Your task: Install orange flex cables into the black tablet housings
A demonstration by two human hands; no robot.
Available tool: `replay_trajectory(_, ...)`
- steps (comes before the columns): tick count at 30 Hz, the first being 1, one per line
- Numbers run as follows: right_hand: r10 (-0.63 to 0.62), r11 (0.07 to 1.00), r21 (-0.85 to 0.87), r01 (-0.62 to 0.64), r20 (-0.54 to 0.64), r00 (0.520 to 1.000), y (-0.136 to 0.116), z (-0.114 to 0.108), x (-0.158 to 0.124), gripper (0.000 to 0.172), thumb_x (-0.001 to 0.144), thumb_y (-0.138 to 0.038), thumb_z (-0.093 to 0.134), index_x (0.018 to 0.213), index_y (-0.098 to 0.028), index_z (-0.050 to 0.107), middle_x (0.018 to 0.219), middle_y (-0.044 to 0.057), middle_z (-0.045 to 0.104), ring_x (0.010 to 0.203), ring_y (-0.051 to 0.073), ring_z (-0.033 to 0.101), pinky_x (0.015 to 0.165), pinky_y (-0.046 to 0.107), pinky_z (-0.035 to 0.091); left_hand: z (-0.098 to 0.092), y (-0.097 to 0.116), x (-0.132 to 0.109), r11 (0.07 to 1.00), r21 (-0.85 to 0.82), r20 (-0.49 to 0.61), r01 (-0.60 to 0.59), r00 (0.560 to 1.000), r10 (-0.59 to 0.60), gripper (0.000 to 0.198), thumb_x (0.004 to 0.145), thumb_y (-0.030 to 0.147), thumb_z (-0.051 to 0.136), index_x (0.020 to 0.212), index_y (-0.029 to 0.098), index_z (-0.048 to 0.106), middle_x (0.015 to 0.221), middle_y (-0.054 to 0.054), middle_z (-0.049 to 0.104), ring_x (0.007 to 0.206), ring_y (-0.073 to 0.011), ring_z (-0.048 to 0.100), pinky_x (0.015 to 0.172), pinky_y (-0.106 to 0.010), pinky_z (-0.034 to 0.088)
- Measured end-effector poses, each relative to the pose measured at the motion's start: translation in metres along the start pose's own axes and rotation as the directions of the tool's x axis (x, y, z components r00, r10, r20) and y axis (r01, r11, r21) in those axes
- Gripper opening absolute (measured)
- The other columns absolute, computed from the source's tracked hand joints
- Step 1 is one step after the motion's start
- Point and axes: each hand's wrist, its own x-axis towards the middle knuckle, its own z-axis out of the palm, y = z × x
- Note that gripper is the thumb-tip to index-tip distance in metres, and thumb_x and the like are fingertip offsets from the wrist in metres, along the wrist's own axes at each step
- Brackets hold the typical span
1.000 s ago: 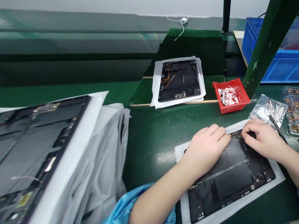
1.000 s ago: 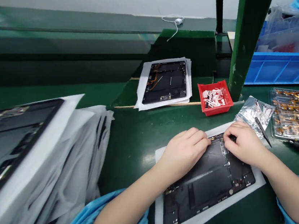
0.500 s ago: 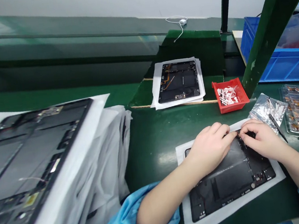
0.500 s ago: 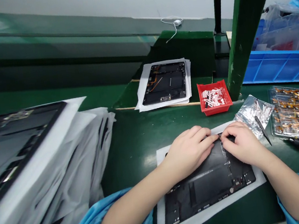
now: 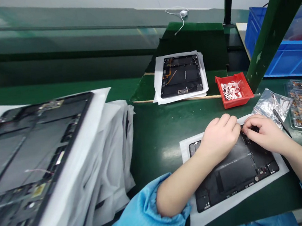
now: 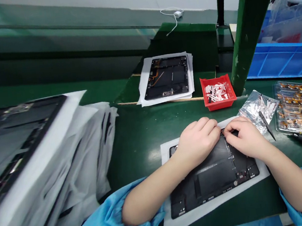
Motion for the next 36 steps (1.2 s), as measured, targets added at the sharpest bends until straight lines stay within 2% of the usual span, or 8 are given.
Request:
replay_trajectory(8,0.025,1.0,-0.009,-0.025,-0.019,1.0,0.002,0.0,0.001,0.018,0.088,-0.026,0.056,0.07,-0.024,0.061,0.079,0.001,0.07,0.082,0.021,0.065,0.081,0.037,0.049,0.0,-0.004,-0.007,0.998,-0.062,-0.042,-0.018,0.999,0.015,0.016,0.096,0.015,0.055,0.082,0.018,0.063,0.089,-0.004,0.068,0.084,-0.0197,0.059,0.065,-0.033,0.041)
replay_trajectory(12,0.033,0.999,-0.013,-0.034,-0.032,0.999,0.003,-0.001,0.002,0.017,0.087,-0.025,0.055,0.071,-0.024,0.062,0.078,0.001,0.07,0.08,0.02,0.065,0.081,0.036,0.049,-0.009,-0.008,-0.011,0.974,-0.228,-0.076,0.009,0.997,-0.027,0.015,0.094,0.017,0.055,0.083,0.019,0.065,0.09,-0.003,0.071,0.087,-0.0182,0.061,0.071,-0.031,0.046)
replay_trajectory(14,0.037,0.999,-0.012,-0.038,-0.035,0.999,0.004,-0.001,0.002,0.016,0.086,-0.025,0.056,0.072,-0.024,0.063,0.079,0.001,0.07,0.081,0.02,0.065,0.081,0.036,0.05,-0.016,-0.012,-0.014,0.927,-0.371,-0.053,0.056,0.995,-0.081,0.012,0.09,0.015,0.057,0.081,0.019,0.063,0.087,-0.001,0.072,0.085,-0.0172,0.061,0.073,-0.029,0.048)
replay_trajectory(16,0.042,0.999,-0.01,-0.042,-0.038,0.998,0.004,-0.001,0.002,0.015,0.086,-0.025,0.056,0.072,-0.024,0.063,0.079,0.001,0.07,0.081,0.021,0.066,0.081,0.036,0.05,-0.021,-0.018,-0.019,0.852,-0.51,0.016,0.12,0.991,-0.13,0.01,0.086,0.013,0.059,0.08,0.02,0.063,0.083,0.0,0.072,0.083,-0.0162,0.062,0.074,-0.027,0.05)
replay_trajectory(20,0.047,0.999,-0.002,-0.047,-0.04,0.998,0.005,0.001,0.001,0.015,0.086,-0.025,0.056,0.074,-0.024,0.065,0.08,0.001,0.071,0.082,0.021,0.066,0.08,0.036,0.049,-0.028,-0.03,-0.032,0.709,-0.676,0.144,0.204,0.979,-0.145,0.011,0.085,0.012,0.06,0.081,0.021,0.064,0.086,0.001,0.075,0.083,-0.0144,0.065,0.077,-0.026,0.051)
replay_trajectory(28,0.071,0.997,-0.004,-0.071,-0.06,0.996,0.007,0.0,-0.001,0.015,0.087,-0.028,0.056,0.083,-0.024,0.07,0.087,0.003,0.072,0.086,0.021,0.066,0.082,0.036,0.049,-0.032,-0.045,-0.043,0.6,-0.77,0.217,0.216,0.973,-0.072,0.012,0.078,0.009,0.063,0.074,0.02,0.063,0.096,0.0,0.077,0.093,-0.0146,0.071,0.08,-0.024,0.052)
replay_trajectory(36,0.01,0.996,-0.082,-0.014,-0.052,0.999,0.009,-0.004,-0.007,0.013,0.087,-0.025,0.059,0.088,-0.026,0.072,0.09,0.003,0.072,0.092,0.023,0.064,0.086,0.04,0.048,-0.032,-0.052,-0.042,0.59,-0.736,0.267,0.332,0.943,-0.198,0.011,0.078,0.012,0.062,0.071,0.02,0.058,0.09,0.0,0.078,0.084,-0.0152,0.071,0.077,-0.026,0.053)
